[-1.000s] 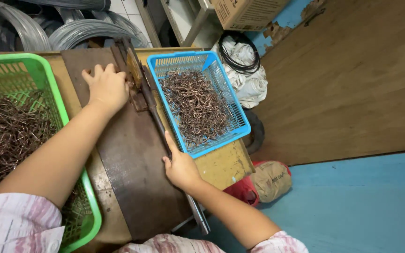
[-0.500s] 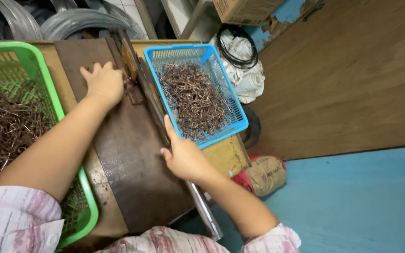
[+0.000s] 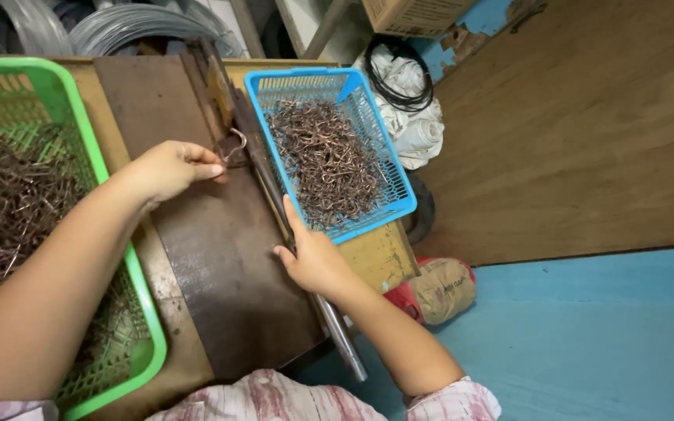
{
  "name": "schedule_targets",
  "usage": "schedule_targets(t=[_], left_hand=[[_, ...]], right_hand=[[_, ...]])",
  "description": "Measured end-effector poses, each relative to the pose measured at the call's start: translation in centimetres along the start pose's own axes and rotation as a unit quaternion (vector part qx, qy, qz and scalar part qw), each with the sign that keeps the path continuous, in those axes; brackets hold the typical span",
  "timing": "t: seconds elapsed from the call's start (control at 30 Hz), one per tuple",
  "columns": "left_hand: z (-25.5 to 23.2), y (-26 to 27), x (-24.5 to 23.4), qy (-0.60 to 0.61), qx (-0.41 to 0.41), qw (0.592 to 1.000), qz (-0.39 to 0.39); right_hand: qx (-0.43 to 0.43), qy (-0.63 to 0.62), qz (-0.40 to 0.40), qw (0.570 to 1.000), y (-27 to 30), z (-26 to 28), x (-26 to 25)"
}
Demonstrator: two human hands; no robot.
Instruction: Processing small metal wire segments using a manual press and sorting them into baskets.
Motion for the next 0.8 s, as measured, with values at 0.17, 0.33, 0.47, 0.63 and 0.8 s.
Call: schedule_targets(t=[0.17, 0.33, 0.47, 0.63, 0.8], left_hand=[[0.0, 2.0, 1.0, 0.072, 0.049, 0.996, -0.005], [-2.4, 4.6, 1.1, 0.087, 0.068, 0.994, -0.017], [-4.6, 6.5, 0.1, -0.049, 0.103, 0.992, -0.046], [-9.6, 12.3, -4.8, -0.727, -0.082, 0.682, -0.010], [-11.7, 13.6, -6.6, -0.681, -0.146, 0.713, 0.082]], right_hand=[[-0.008, -0.040, -0.020, 0.999, -1.2, -2.1, 2.7], [-0.017, -0.072, -0.050, 0.996, -1.9, -3.2, 4.1], [-0.020, -0.068, -0.065, 0.995, -2.5, -4.3, 4.8], [-0.011, -0.035, -0.086, 0.996, -4.6, -6.5, 6.3], [-0.024, -0.038, -0.093, 0.995, -4.5, -6.5, 6.5]])
Point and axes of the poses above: each hand's wrist, its own y-axis away from the middle knuckle, its own x-axis out of the palm, z = x × y, the point moved 1 cm from there along -y, towards the middle knuckle, and after that the axes turned 13 degrees about -y, right-handed, at the moved point
